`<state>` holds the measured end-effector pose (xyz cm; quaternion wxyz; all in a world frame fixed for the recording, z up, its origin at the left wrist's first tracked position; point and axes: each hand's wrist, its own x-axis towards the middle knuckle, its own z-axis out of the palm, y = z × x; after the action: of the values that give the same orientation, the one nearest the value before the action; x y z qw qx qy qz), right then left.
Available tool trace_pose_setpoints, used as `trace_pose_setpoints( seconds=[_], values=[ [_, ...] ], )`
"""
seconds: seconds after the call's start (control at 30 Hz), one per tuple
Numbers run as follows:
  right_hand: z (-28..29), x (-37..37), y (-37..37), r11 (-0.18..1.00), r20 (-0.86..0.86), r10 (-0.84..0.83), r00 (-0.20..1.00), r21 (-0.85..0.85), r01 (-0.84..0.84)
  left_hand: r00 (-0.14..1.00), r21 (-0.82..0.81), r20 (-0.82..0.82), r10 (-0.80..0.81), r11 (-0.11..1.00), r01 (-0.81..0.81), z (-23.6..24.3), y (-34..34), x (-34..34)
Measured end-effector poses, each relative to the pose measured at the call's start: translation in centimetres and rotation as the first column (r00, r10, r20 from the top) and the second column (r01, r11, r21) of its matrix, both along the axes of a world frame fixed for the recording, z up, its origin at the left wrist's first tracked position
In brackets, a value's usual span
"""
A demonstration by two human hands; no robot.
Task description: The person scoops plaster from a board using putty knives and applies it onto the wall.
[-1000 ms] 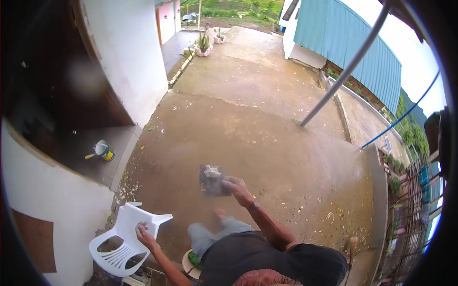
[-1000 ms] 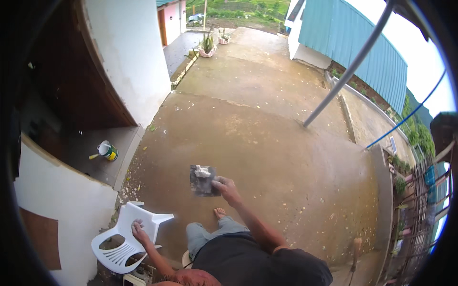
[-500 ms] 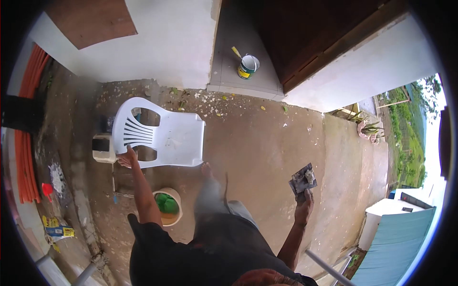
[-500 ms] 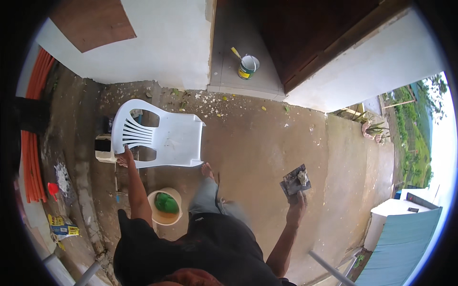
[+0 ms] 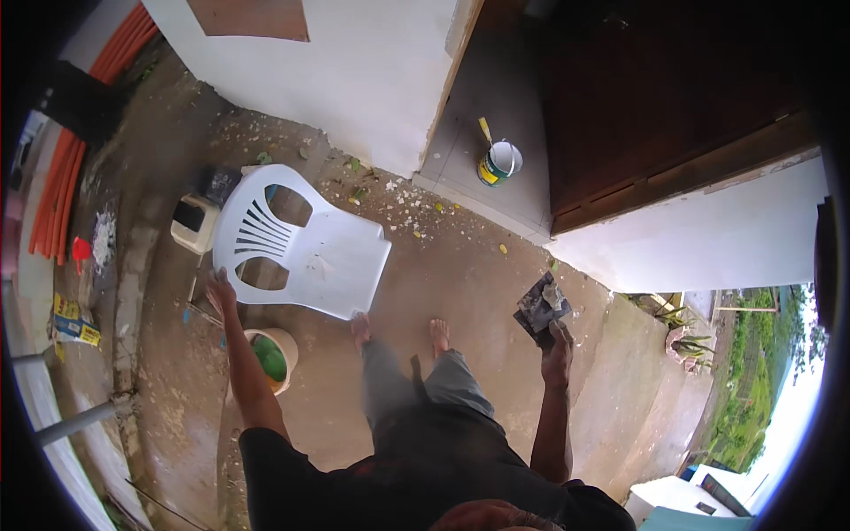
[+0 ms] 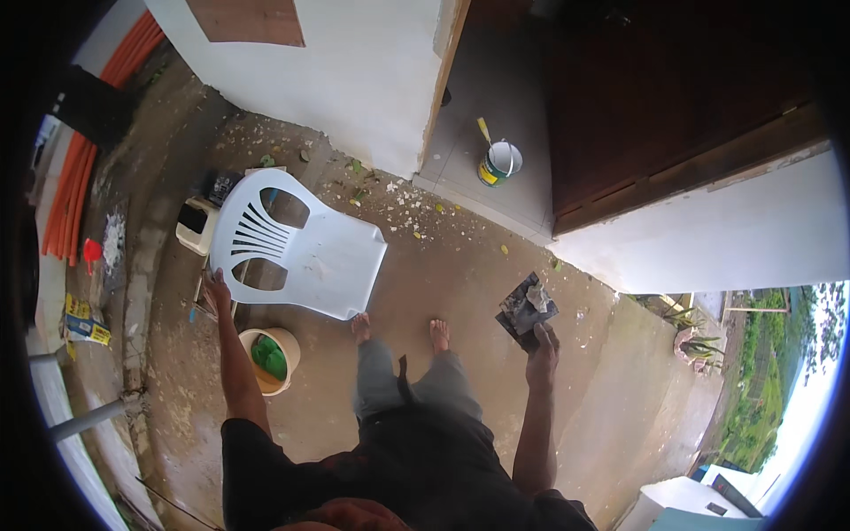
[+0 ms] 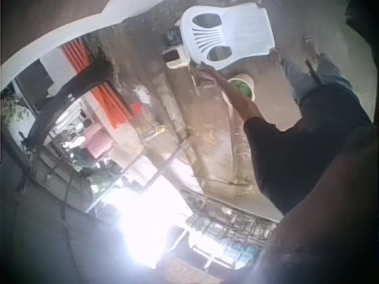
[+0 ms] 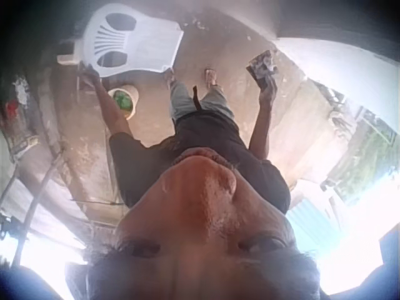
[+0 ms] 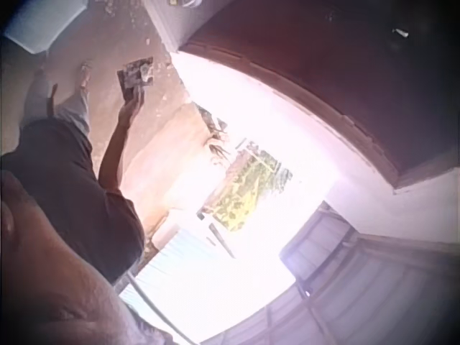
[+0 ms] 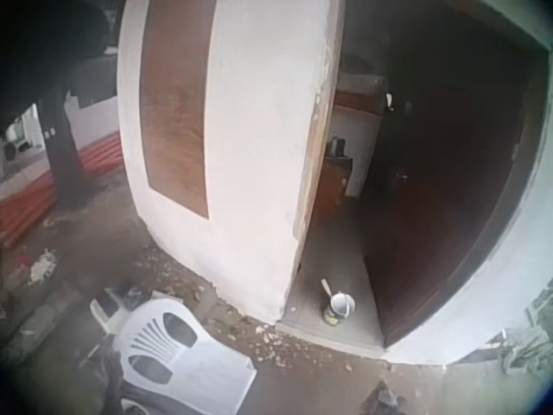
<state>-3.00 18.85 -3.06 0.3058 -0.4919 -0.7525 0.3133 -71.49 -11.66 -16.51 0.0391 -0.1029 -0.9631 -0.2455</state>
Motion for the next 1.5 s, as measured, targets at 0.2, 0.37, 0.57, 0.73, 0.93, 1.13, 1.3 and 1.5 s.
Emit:
trace_pose_setpoints(
  seconds=[0.2,0.37,0.57,0.73,0.93,1.13,1.3,1.5],
  values=[
    [1.3,0.8,5.5,0.936,-0.045,0.327,0.944,0.156,-0.317,0.996,-0.025,-0.081,-0.038,0.999,0.036,5.8,-1.0,13.0],
    [-0.3,6.2,6.0,0.831,0.027,0.432,0.902,0.378,-0.409,0.985,-0.034,0.146,-0.088,0.995,0.094,8.5,0.2,21.3],
    [-1.4,11.7,0.3,0.814,0.055,0.413,0.909,0.424,-0.396,0.924,0.155,0.352,-0.151,0.983,0.101,9.1,-0.3,34.4],
    [-3.8,15.3,-4.1,0.791,0.034,0.489,0.871,0.403,-0.46,0.934,0.352,0.274,-0.229,0.928,0.124,8.9,-3.0,44.9],
    [-5.3,17.6,-9.1,0.877,-0.372,0.417,0.829,-0.073,-0.474,0.943,0.491,0.327,0.064,0.841,-0.228,0.4,-14.5,54.2],
    [-8.3,13.5,-12.3,0.825,-0.4,0.45,0.798,-0.155,-0.543,0.898,0.696,0.286,0.333,0.572,-0.434,-11.6,-35.3,69.0],
    [-6.9,10.6,-13.0,0.664,-0.31,0.73,0.609,0.11,-0.739,0.758,0.31,0.492,0.428,0.727,-0.612,-11.6,-45.3,76.9],
    [0.8,9.8,-17.1,0.618,-0.408,0.645,0.646,-0.218,-0.755,0.623,0.1,0.505,0.598,0.676,-0.73,-11.8,-46.9,81.6]
  ],
)
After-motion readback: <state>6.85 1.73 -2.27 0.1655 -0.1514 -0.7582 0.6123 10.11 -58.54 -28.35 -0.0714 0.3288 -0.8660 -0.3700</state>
